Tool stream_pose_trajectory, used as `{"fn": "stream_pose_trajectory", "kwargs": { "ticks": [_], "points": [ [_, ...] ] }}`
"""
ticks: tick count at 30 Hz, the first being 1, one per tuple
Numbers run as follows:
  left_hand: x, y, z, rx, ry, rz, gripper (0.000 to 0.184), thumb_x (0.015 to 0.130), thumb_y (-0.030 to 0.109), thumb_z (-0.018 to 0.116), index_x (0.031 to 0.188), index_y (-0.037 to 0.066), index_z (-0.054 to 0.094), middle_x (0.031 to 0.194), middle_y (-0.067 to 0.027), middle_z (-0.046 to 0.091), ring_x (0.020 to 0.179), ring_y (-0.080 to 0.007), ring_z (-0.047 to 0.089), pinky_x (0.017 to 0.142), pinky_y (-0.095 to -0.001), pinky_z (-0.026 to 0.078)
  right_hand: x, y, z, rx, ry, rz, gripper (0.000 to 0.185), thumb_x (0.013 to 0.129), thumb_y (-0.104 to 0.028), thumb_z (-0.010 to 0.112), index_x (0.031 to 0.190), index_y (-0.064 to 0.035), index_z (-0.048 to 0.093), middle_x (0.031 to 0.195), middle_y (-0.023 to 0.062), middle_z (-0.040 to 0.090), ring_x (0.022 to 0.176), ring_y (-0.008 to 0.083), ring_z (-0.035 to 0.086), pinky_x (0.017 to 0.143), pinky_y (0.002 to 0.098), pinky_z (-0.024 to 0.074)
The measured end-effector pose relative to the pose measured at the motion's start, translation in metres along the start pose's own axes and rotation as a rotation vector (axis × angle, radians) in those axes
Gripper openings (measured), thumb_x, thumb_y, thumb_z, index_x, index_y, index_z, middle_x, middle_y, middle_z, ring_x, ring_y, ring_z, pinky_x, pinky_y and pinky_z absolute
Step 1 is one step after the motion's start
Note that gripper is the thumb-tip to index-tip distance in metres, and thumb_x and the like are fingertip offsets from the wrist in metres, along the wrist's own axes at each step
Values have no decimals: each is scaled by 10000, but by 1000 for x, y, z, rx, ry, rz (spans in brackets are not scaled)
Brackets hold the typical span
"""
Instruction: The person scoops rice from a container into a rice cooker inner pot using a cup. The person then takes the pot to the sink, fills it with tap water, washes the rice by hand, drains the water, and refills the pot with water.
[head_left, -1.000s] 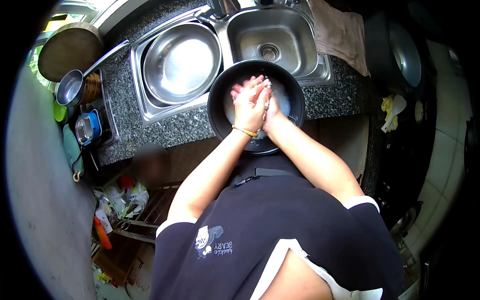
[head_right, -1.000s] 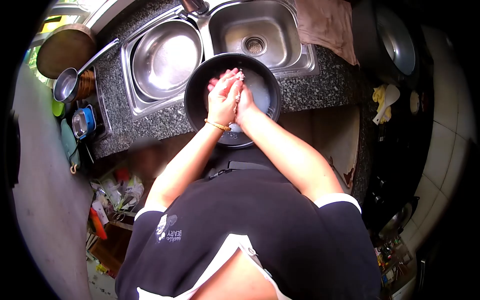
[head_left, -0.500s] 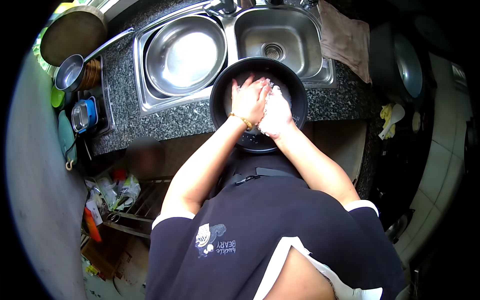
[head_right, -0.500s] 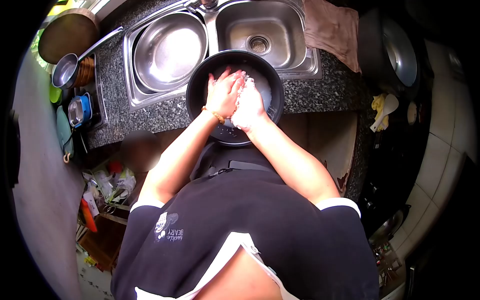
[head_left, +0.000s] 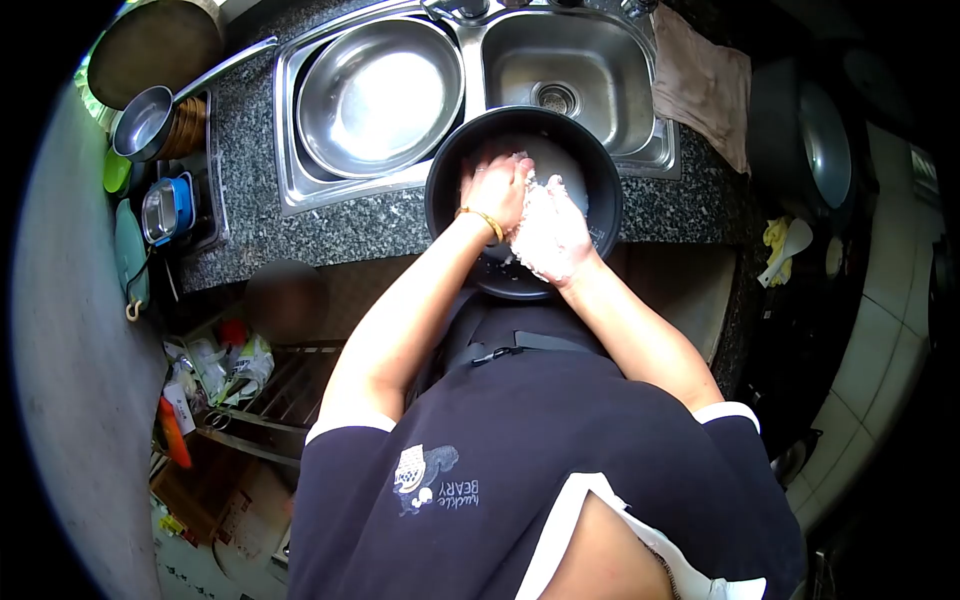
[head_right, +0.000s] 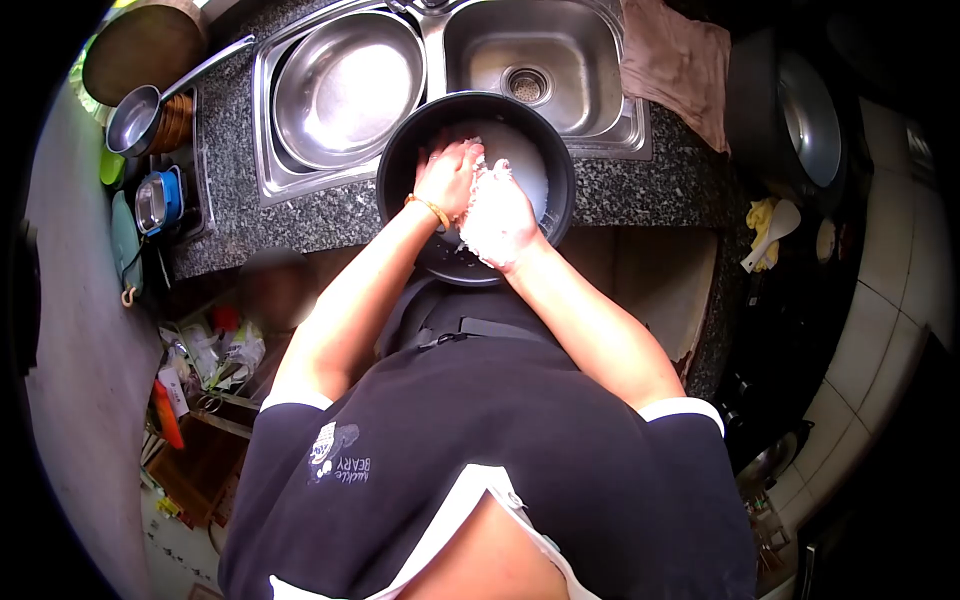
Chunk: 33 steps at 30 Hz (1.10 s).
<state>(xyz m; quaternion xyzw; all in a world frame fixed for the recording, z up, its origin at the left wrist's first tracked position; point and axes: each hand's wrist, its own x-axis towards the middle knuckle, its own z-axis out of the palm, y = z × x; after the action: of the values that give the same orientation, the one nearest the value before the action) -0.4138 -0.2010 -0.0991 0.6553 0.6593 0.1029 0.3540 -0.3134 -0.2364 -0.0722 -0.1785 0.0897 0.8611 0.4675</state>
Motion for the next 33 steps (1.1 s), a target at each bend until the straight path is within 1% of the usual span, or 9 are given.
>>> {"fn": "stream_pose_trajectory", "kwargs": {
  "ticks": [1, 6, 10, 15, 20, 23, 26, 29, 33],
  "points": [
    [8, -4, -3, -71, -110, -67, 399, 909, 348, 359, 1124, 78, 560, 1128, -174, 549, 1049, -349, 504, 929, -430, 364, -2, -6, -7, -45, -43, 37, 443, 957, -337, 261, 1245, -29, 396, 1263, 121, 450, 1174, 229, 423, 1020, 343, 293],
    [17, -19, 15, -20, 36, -42, 333, 872, 271, 405, 1059, 51, 572, 1002, -192, 596, 926, -352, 569, 816, -401, 444, 39, -31, -63, -501, 266, -364, 260, 926, -179, 391, 1054, -2, 533, 959, 96, 588, 849, 179, 558, 773, 300, 452],
    [21, -25, 22, -1048, 186, -508, 193, 860, 133, 477, 985, 63, 607, 670, -36, 577, 513, -149, 527, 461, -291, 441, 56, -31, -46, -574, 725, -511, 198, 866, -143, 460, 945, 8, 561, 897, 89, 583, 795, 171, 547, 731, 301, 443],
    [32, -31, 58, -1977, 251, -526, 335, 902, 325, 437, 977, 27, 571, 933, -108, 620, 837, -264, 592, 797, -381, 468, 85, -6, -53, -512, 650, -558, 225, 829, -156, 485, 914, 26, 585, 873, 122, 602, 769, 233, 588, 716, 345, 484],
    [15, -22, 38, -2383, 216, -504, 457, 899, 402, 393, 766, -1, 563, 753, -145, 595, 765, -303, 563, 767, -442, 446, 74, -10, -46, -33, 699, -329, 210, 846, -236, 476, 868, -38, 542, 829, 147, 587, 801, 295, 571, 765, 426, 471],
    [3, -17, 23, -2315, 120, -333, 532, 918, 412, 361, 855, -66, 588, 821, -171, 622, 809, -310, 585, 811, -393, 459, 61, -8, -34, 187, 230, -181, 233, 880, -238, 454, 864, -21, 538, 774, 138, 576, 743, 258, 561, 729, 395, 474],
    [-13, 24, 19, -1448, 334, -137, 376, 899, 250, 505, 982, -109, 582, 947, -196, 633, 913, -235, 600, 855, -339, 445, 56, -4, -22, 17, 424, -238, 255, 892, -255, 436, 916, -32, 558, 827, 120, 599, 777, 243, 569, 798, 395, 464],
    [-17, 26, 19, -553, 311, 105, 292, 881, 217, 506, 1125, 82, 592, 1134, -74, 591, 1229, -255, 378, 1043, -457, 155, 46, -5, -16, 8, 214, -165, 410, 910, -407, 364, 1076, -68, 523, 1138, 98, 538, 1096, 245, 486, 965, 408, 367],
    [-9, 19, 9, -110, 337, 152, 321, 888, 275, 417, 1124, 144, 591, 1249, -43, 512, 1283, -298, 294, 1036, -565, 40, 26, -4, -2, -2, 209, -96, 436, 931, -446, 308, 1093, -88, 498, 1095, 95, 551, 1006, 228, 536, 929, 383, 405]
  ]
}}
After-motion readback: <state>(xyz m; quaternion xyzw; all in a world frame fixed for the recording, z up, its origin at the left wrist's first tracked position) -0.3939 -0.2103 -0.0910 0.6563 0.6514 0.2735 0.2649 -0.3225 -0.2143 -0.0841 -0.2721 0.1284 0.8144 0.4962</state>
